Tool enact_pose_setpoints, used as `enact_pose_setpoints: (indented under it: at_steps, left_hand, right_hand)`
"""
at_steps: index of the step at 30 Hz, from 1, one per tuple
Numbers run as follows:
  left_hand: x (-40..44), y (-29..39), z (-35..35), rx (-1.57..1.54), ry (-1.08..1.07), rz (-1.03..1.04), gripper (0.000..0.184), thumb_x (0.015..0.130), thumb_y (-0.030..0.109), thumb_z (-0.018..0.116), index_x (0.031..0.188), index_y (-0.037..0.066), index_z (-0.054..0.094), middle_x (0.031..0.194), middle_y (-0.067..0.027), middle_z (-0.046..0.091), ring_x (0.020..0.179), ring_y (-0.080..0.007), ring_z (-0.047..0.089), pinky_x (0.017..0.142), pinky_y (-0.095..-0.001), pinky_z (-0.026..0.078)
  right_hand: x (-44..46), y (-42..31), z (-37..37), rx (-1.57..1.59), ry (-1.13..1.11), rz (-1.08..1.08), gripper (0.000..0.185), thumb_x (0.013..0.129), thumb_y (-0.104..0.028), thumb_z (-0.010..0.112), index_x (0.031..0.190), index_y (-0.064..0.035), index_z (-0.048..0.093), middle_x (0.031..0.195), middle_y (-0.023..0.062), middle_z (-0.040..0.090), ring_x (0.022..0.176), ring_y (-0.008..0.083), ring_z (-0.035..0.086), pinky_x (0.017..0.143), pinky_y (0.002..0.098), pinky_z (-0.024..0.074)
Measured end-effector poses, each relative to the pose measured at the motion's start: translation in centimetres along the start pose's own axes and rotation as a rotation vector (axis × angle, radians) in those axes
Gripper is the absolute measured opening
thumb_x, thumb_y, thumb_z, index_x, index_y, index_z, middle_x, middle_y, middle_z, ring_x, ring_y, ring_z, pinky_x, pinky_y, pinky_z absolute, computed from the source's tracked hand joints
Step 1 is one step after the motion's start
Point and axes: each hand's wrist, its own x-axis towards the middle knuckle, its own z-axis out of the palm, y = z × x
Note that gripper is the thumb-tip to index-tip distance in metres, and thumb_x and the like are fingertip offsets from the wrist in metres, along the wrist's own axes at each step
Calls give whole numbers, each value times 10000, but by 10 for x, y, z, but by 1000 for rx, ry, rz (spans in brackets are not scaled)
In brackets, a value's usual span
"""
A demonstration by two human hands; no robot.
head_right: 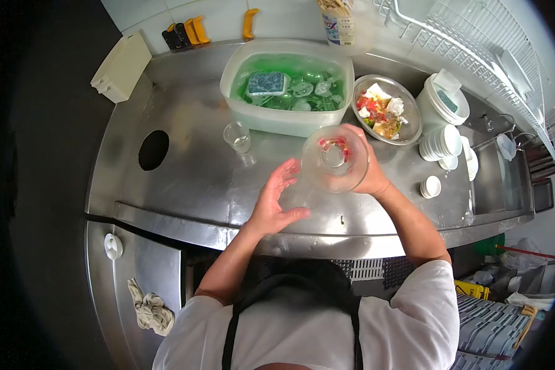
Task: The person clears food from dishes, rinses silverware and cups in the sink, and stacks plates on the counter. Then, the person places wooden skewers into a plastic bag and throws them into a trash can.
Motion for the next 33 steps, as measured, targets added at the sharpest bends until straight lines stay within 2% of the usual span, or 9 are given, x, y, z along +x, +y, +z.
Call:
enact_pose_setpoints:
  at_steps: [2,5,8,11,14,18,25,28,33]
  left_hand:
    - [-1,-7,-9,47,15,9,1012,682,172,860,1468,50,235,1478,-154,321,1327,-273,374,1062,-430,340]
    - [-15,-37,-27,101,404,-142,1085,674,182,866,1482,30,158,1479,-181,303,1343,-296,348,1065,-436,334]
    - [-15,-98,-67,244,740,-284,1134,658,191,878,1482,23,118,1483,-221,273,1356,-324,321,1077,-438,323]
    - [17,-127,-109,543,749,-287,1125,638,228,889,1467,-1,164,1469,-257,291,1333,-334,357,1112,-403,295]
    - [52,-143,-134,503,752,-148,1117,611,212,896,1455,5,194,1439,-252,358,1304,-328,402,1104,-402,314]
    - [74,-179,-139,330,642,-208,983,606,150,870,1397,10,303,1346,-218,479,1252,-310,469,1070,-400,362]
    - [21,-174,3,130,95,-138,823,621,103,840,1311,17,400,1294,-188,527,1218,-279,508,1036,-391,398]
    - [17,-157,66,295,29,-192,831,628,96,839,1324,21,391,1306,-186,521,1236,-272,496,1041,-383,389]
    - [44,-176,83,408,456,-170,825,645,106,848,1326,33,388,1317,-183,513,1237,-272,489,1047,-380,380]
  right_hand:
    - [-4,-3,10,-63,-50,-13,846,558,-247,892,1270,-46,481,1238,114,505,1148,220,526,973,381,435]
    - [-20,-7,28,-16,52,38,823,557,-244,889,1250,-42,493,1231,119,508,1112,227,543,953,371,448]
    - [-43,0,60,243,203,185,919,574,-155,860,1332,-42,351,1194,118,506,1064,228,547,891,382,478]
    - [-82,8,81,381,276,415,899,609,-74,823,1339,-52,298,1144,112,501,1029,213,534,865,376,478]
    - [-125,23,94,410,384,511,885,621,-54,823,1335,-67,302,1123,101,514,1010,203,537,865,355,476]
    - [-166,-12,82,450,527,626,907,624,-94,843,1347,-78,296,1114,99,522,1022,202,529,898,359,459]
    - [-249,-52,58,242,876,678,905,623,-64,830,1352,-80,293,1130,109,529,1016,215,563,879,360,486]
    - [-279,-53,44,238,975,657,894,623,-48,818,1348,-81,295,1127,116,531,1024,219,564,879,366,491]
    - [-329,-49,-6,218,1055,635,886,630,-79,833,1335,-63,297,1110,127,534,1009,216,560,885,368,481]
